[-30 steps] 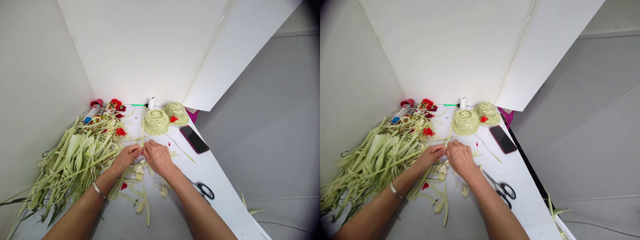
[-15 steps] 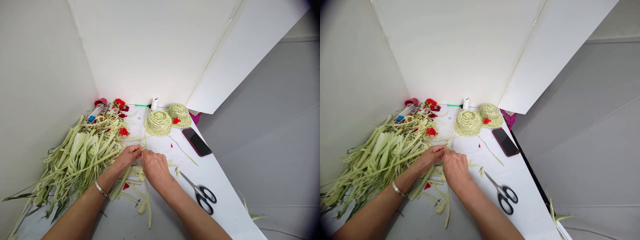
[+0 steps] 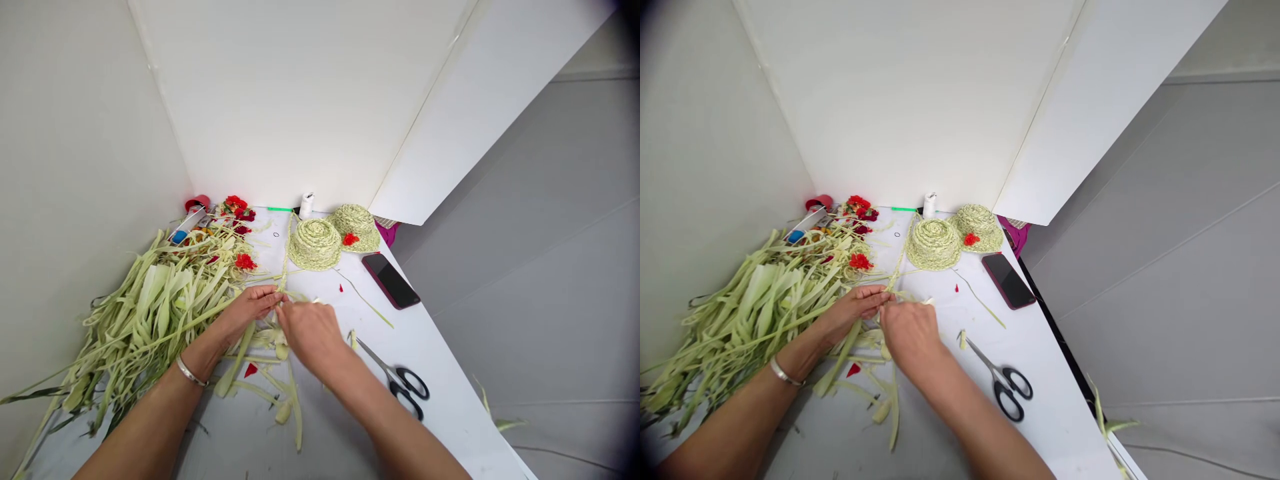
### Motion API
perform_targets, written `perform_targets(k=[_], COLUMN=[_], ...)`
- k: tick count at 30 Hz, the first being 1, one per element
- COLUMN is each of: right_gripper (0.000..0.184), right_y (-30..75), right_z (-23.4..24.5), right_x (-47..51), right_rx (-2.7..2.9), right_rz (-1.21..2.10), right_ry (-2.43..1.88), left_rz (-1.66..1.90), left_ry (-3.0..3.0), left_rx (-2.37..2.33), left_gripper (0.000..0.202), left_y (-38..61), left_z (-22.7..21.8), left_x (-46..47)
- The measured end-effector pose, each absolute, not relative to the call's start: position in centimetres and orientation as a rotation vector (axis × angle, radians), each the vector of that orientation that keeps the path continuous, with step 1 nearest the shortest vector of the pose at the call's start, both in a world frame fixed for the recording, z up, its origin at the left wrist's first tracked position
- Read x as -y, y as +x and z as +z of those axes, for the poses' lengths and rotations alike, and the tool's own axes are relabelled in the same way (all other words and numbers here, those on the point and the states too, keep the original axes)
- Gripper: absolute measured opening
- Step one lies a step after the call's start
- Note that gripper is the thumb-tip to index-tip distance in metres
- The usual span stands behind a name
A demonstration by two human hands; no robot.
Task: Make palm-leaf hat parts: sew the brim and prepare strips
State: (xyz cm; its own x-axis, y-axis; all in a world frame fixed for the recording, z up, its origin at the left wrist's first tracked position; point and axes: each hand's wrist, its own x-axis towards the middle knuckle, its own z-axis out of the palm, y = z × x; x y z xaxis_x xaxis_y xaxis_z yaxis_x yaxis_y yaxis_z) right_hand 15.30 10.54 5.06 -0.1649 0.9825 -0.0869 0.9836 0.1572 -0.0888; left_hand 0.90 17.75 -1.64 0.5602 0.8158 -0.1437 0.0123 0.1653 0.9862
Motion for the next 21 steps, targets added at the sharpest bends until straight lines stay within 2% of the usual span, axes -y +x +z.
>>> perform_targets(k=[3, 6, 8, 11, 14, 21], right_gripper=[0.043, 0.033, 0.03, 0.03, 0.027, 0.021], right_y=[17.4, 19.2, 19.8, 19.7, 19.2, 18.4], right_z=[6.1, 5.8, 5.0, 3.4, 2.0, -0.6], right_x=[-11.3, -12.8, -13.9, -15.1, -15.5, -15.8], right_rx=[-2.445, -2.659, -2.875, -2.945, -2.722, -2.452], right_rz=[-0.134, -0.326, -0.787, -1.651, -2.172, -2.372], right_ry=[2.294, 2.433, 2.258, 1.738, 1.636, 2.029], left_rz=[0.693, 0.686, 0.677, 0.637, 0.564, 0.392], left_ry=[1.282, 1.292, 1.31, 1.364, 1.447, 1.761], left_rx=[-0.807, -0.796, -0.788, -0.778, -0.778, -0.889], left_gripper=[0.03, 0.03, 0.029, 0.031, 0.035, 0.036], left_y=[0.6, 0.5, 0.5, 0.6, 0.6, 0.5], left_z=[-1.5, -1.2, -1.1, -1.0, -0.9, -0.2], left_x=[-18.0, -18.1, -18.0, -17.9, -18.0, -18.4])
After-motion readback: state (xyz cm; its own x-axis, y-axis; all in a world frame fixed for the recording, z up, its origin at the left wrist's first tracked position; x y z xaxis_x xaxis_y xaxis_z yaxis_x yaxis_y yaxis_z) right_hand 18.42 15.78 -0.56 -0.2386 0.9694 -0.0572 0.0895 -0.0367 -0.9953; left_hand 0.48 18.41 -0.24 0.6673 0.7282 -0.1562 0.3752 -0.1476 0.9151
